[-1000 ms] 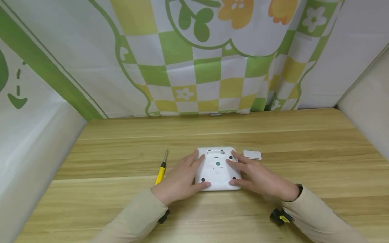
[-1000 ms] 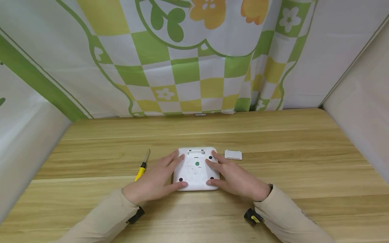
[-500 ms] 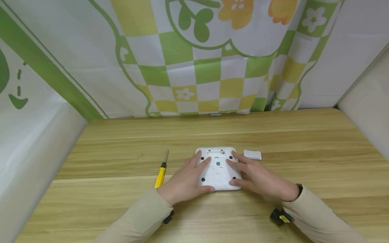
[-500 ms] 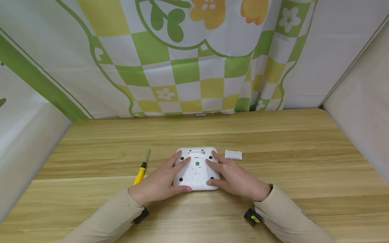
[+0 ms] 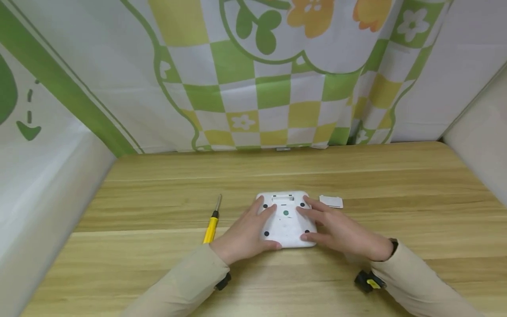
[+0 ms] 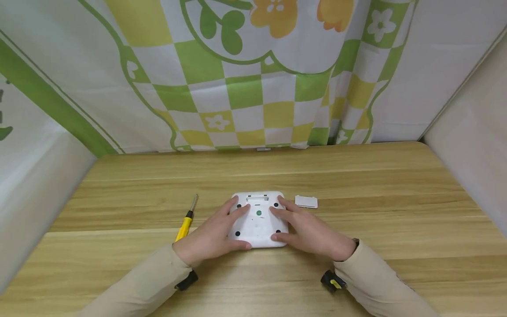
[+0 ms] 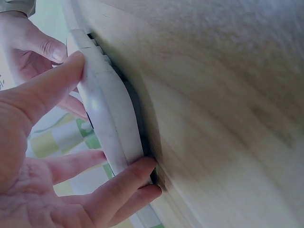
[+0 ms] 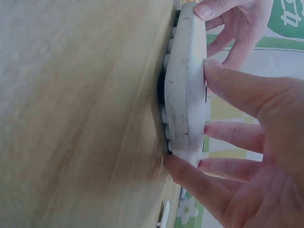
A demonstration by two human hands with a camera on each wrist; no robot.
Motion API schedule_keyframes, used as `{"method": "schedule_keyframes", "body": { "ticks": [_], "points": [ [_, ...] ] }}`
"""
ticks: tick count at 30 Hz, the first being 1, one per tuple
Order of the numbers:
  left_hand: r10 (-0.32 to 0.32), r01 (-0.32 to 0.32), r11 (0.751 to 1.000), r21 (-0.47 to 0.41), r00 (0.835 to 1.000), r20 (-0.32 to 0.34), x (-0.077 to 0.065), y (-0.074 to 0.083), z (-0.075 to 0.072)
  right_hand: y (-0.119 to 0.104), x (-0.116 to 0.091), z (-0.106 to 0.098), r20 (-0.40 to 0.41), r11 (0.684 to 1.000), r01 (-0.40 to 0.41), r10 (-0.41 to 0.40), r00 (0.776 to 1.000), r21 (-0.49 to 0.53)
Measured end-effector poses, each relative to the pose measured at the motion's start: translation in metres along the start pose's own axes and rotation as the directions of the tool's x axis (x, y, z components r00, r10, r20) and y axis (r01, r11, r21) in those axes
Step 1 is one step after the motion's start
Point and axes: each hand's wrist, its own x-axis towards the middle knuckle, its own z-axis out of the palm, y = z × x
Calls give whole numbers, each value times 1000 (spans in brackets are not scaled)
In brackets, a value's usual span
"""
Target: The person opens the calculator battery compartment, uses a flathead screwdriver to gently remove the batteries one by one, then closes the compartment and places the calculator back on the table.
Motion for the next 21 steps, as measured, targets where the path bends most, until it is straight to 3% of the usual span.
{"method": "schedule_keyframes", "body": {
  "ticks": [10, 21],
  "points": [
    [-6, 6, 1000, -10, 1000, 7, 1, 1, 0, 13, -2, -3, -122, 999, 42, -39, 992, 20],
    [-19, 19, 999, -28, 1000, -5, 0, 1, 1, 22, -3, -10, -156, 996, -50, 38, 987, -70]
  ]
}}
